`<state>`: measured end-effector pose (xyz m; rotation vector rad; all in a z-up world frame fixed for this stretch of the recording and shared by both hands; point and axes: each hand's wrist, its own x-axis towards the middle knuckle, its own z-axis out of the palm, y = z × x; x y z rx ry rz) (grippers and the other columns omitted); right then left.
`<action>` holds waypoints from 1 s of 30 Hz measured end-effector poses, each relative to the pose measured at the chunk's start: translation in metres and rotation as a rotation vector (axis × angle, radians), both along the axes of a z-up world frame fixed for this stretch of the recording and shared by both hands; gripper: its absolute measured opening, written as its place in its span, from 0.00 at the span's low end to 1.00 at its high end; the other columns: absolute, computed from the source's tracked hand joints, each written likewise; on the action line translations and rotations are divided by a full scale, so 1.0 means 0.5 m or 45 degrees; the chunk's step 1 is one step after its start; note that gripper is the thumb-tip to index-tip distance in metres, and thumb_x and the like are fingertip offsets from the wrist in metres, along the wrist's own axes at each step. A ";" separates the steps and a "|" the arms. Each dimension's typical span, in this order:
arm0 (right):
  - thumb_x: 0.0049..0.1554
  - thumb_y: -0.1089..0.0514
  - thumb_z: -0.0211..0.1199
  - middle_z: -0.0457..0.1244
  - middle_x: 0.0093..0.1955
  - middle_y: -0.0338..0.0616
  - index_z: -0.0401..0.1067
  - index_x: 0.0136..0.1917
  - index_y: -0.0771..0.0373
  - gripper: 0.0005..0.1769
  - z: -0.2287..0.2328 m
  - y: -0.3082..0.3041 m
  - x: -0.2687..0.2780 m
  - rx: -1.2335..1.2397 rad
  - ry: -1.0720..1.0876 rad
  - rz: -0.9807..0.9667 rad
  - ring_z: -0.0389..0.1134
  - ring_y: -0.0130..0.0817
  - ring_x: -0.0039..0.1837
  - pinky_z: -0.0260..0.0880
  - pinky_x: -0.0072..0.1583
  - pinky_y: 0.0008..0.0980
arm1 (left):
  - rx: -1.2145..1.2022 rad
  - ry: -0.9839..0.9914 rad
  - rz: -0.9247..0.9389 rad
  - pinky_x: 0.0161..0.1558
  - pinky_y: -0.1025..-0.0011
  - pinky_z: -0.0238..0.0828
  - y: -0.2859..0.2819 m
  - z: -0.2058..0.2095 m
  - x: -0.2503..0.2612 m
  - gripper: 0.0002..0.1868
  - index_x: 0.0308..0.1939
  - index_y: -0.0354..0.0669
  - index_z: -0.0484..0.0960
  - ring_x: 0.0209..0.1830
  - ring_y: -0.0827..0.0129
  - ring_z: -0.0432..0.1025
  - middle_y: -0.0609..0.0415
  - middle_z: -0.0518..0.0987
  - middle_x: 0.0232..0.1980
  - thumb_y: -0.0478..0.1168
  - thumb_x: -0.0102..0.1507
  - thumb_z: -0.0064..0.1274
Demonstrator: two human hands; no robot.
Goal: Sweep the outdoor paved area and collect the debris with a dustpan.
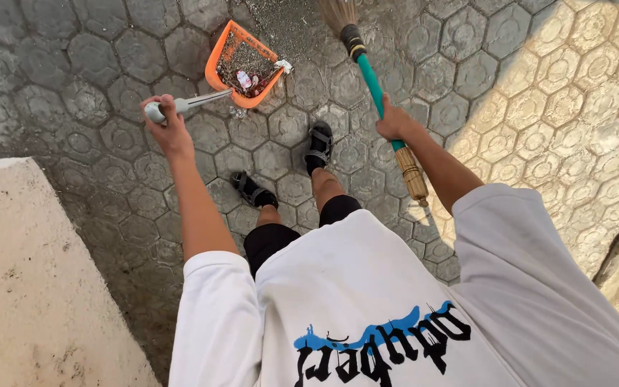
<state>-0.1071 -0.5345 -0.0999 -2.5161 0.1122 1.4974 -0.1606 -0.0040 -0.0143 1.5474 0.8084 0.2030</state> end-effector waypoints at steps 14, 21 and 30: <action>0.55 0.61 0.54 0.69 0.45 0.64 0.24 0.85 0.56 0.55 0.389 0.198 -0.279 0.058 0.396 0.354 0.72 0.49 0.36 0.75 0.41 0.47 | 0.207 -0.256 -0.107 0.40 0.68 0.66 -0.003 -0.037 0.002 0.24 0.45 0.46 0.70 0.36 0.73 0.63 0.60 0.68 0.38 0.62 0.70 0.51; 0.60 0.55 0.57 0.64 0.35 0.53 0.33 0.85 0.45 0.49 0.636 0.186 -0.258 0.004 0.447 0.059 0.67 0.41 0.33 0.70 0.39 0.42 | 0.226 -0.324 -0.063 0.40 0.69 0.70 0.003 -0.028 -0.060 0.25 0.46 0.46 0.72 0.37 0.72 0.69 0.60 0.75 0.40 0.64 0.69 0.53; 0.60 0.59 0.58 0.61 0.40 0.52 0.36 0.87 0.51 0.49 0.671 0.080 -0.206 0.051 0.092 -0.252 0.62 0.38 0.37 0.68 0.40 0.42 | -0.025 -0.190 0.300 0.40 0.59 0.61 0.120 0.070 -0.267 0.24 0.51 0.43 0.74 0.37 0.65 0.63 0.54 0.72 0.42 0.61 0.71 0.52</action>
